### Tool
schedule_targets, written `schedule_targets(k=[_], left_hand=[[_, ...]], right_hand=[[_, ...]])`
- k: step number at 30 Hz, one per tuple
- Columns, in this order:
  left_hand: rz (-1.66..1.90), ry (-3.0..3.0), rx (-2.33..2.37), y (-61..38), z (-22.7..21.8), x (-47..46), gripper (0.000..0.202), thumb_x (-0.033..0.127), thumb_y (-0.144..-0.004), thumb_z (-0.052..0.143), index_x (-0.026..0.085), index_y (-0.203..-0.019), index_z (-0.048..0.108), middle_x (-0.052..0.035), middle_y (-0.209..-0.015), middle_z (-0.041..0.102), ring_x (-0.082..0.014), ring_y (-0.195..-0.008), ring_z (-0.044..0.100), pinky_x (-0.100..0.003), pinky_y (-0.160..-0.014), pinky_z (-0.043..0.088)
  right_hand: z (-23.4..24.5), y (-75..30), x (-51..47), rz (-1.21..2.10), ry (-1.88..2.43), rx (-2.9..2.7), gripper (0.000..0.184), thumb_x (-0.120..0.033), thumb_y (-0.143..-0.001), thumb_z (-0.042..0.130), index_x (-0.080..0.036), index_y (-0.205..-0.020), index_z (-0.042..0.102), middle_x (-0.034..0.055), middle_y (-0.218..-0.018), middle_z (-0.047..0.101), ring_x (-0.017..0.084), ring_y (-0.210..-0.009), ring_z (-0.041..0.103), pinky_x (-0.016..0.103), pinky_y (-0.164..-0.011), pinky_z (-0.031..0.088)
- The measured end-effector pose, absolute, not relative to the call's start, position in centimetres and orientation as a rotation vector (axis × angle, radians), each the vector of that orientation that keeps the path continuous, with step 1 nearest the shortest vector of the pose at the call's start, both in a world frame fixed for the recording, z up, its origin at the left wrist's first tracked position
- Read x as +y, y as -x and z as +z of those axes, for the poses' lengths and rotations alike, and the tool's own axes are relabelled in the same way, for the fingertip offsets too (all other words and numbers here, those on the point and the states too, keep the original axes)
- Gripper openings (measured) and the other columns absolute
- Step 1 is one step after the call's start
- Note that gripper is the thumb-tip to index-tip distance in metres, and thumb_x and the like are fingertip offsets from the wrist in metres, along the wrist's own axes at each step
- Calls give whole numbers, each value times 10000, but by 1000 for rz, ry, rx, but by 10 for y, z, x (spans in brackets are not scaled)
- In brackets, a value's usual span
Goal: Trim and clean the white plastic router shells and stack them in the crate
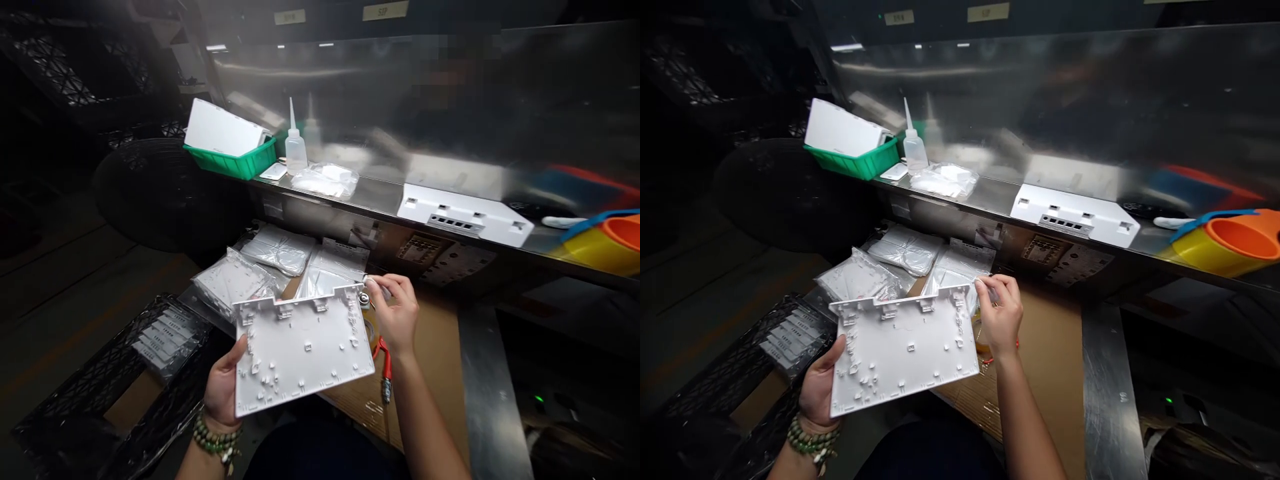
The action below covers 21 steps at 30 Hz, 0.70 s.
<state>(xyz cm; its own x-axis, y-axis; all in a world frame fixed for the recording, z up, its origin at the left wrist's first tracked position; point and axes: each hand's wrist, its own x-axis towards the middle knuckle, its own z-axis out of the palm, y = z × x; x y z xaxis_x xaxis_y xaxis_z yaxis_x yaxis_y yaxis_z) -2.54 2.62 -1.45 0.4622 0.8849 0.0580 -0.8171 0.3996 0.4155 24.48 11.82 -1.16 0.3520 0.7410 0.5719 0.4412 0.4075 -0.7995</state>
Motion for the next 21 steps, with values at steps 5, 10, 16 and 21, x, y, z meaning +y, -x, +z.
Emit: schedule_targets(k=[5,10,16,21], left_hand=[[1243,-315,584,-5,-9,25,771,167,-999,509,447,-1626,158,-33,-1528,566,-268,-1373,556,-460,-1259,291],[1240,-337,787,-36,2,23,829,178,-954,658,442,-1616,235,-18,-1532,568,-241,-1375,561,-388,-1225,365],[1226,-395,828,-45,-1,19,718,218,-945,689,424,-1564,389,-8,-1555,541,-236,-1450,475,-349,-1233,337],[1241,-412,827,-42,-7,19,721,197,-944,681,409,-1569,390,-20,-1562,534,-256,-1442,485,-371,-1231,350]], right_hand=[[4,-212,93,389,1093,-1368,96,-282,-945,694,-247,-978,777,54,-983,636,204,-935,636,356,-798,551],[15,-177,69,491,947,-1469,137,-198,-947,683,-257,-1036,768,56,-984,629,188,-913,641,326,-758,573],[9,-174,65,452,966,-1469,147,-170,-943,675,-247,-1034,761,59,-981,626,186,-913,636,321,-761,573],[-2,-181,69,435,980,-1501,139,-198,-959,661,-234,-1052,758,68,-1008,626,191,-956,629,325,-810,553]])
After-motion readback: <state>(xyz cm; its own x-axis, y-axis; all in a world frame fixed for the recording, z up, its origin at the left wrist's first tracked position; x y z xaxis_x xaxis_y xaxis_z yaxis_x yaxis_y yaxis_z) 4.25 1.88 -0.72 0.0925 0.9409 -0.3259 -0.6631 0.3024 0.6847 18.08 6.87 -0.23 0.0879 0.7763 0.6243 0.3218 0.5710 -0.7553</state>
